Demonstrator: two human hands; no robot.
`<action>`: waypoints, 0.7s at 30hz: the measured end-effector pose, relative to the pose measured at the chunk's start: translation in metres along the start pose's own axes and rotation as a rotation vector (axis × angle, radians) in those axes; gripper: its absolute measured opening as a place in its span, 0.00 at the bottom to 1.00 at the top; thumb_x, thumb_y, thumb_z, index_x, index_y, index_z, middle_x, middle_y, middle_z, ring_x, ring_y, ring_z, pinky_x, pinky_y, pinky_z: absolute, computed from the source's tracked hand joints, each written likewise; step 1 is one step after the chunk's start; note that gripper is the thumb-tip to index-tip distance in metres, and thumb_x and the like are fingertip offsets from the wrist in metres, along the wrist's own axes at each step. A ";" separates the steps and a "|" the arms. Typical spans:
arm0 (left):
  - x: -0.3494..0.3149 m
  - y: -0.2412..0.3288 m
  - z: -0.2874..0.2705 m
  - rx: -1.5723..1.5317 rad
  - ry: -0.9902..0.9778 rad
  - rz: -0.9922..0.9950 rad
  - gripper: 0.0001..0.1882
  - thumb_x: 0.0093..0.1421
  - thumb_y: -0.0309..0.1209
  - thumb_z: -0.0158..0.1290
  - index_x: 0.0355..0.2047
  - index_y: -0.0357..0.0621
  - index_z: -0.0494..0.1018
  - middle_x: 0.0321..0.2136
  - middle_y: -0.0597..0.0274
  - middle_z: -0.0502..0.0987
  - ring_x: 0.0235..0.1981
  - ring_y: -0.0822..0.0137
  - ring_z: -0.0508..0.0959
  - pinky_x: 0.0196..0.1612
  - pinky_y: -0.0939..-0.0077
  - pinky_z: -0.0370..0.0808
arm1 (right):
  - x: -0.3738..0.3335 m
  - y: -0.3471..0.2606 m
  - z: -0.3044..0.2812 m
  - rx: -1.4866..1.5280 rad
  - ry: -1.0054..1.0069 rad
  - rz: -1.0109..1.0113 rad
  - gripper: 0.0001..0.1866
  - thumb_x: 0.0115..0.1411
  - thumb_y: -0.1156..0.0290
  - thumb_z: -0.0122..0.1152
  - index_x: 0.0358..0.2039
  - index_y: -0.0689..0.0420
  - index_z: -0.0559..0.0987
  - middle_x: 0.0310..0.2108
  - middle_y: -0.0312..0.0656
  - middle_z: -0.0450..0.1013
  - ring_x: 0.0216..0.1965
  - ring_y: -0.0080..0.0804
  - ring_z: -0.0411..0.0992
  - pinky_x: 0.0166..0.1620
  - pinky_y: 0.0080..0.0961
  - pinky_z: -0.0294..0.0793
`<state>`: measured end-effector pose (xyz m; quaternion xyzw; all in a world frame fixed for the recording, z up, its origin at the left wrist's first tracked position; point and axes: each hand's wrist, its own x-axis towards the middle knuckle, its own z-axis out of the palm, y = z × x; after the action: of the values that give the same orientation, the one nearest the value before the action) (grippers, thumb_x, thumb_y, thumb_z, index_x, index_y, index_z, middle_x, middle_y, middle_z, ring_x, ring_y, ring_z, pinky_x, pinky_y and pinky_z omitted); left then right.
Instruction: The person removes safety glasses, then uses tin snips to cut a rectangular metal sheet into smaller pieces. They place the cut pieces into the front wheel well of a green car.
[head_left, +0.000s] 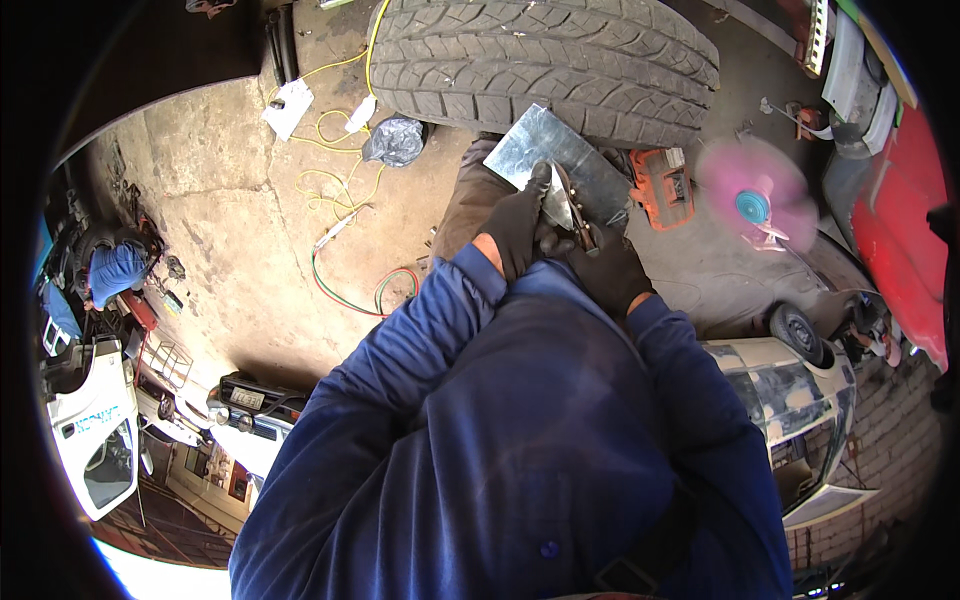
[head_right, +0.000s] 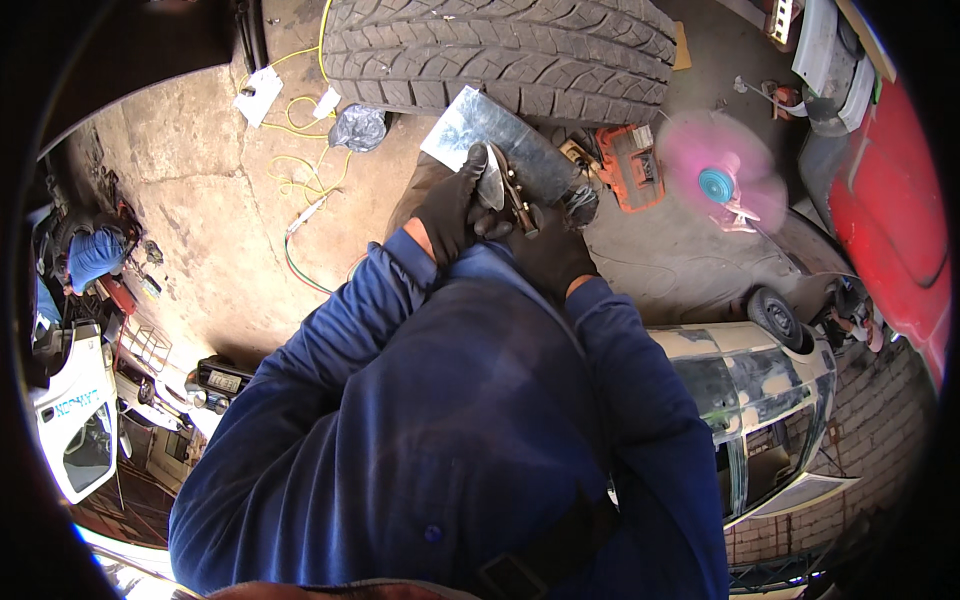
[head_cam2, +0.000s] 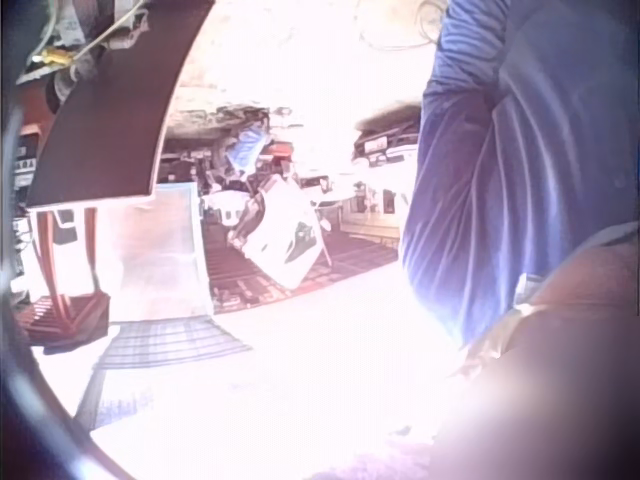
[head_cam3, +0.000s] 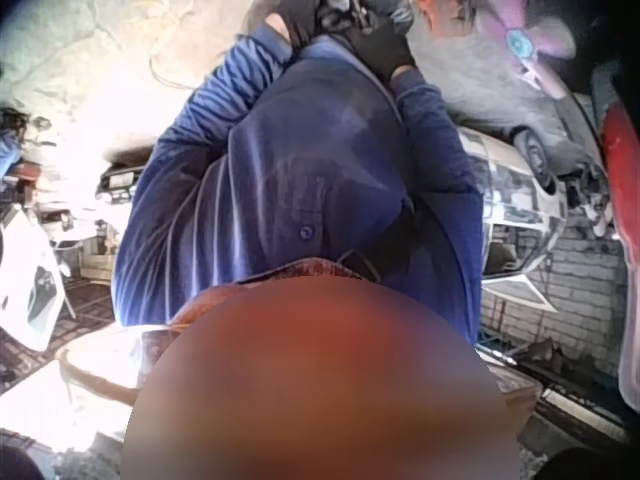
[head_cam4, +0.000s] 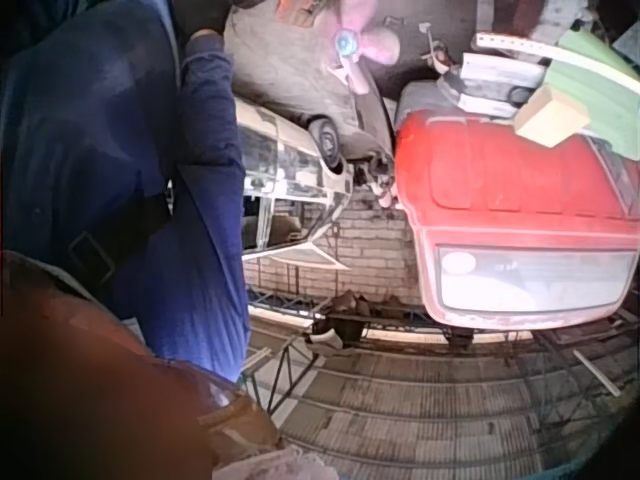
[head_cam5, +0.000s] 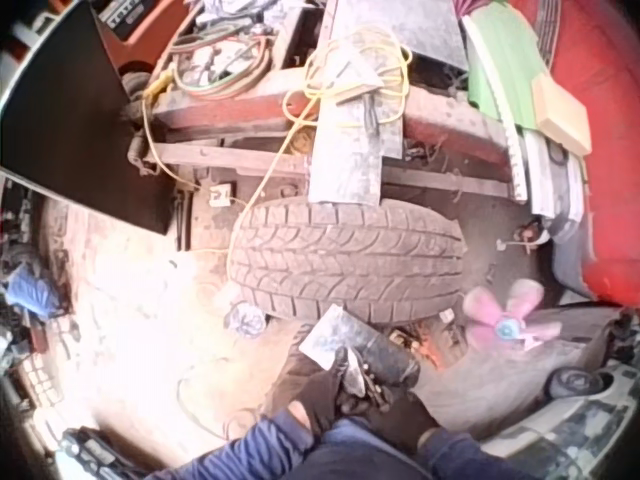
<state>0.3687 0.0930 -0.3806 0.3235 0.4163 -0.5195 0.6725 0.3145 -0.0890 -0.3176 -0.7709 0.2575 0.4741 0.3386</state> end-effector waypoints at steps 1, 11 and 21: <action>0.003 0.002 -0.002 0.021 -0.012 -0.026 0.38 0.78 0.67 0.44 0.38 0.42 0.80 0.19 0.58 0.75 0.16 0.65 0.70 0.26 0.66 0.74 | 0.003 0.001 0.002 -0.005 0.019 -0.014 0.32 0.67 0.48 0.65 0.60 0.62 0.81 0.56 0.67 0.80 0.59 0.65 0.79 0.62 0.52 0.77; 0.017 0.012 -0.020 0.494 0.141 0.424 0.37 0.79 0.63 0.47 0.50 0.35 0.83 0.39 0.54 0.86 0.39 0.64 0.84 0.46 0.66 0.80 | -0.001 -0.008 -0.008 -0.022 -0.029 0.099 0.39 0.65 0.47 0.65 0.64 0.69 0.77 0.58 0.68 0.79 0.63 0.63 0.77 0.67 0.49 0.74; 0.010 0.015 -0.017 0.867 0.269 0.465 0.42 0.78 0.65 0.48 0.49 0.28 0.83 0.39 0.41 0.87 0.40 0.49 0.85 0.48 0.58 0.79 | 0.011 -0.011 -0.027 0.148 -0.214 -0.009 0.27 0.68 0.52 0.65 0.53 0.66 0.84 0.41 0.48 0.83 0.43 0.35 0.80 0.52 0.37 0.78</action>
<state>0.3806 0.1073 -0.3976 0.7207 0.1623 -0.4350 0.5147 0.3421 -0.1035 -0.3161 -0.6900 0.2505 0.5318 0.4223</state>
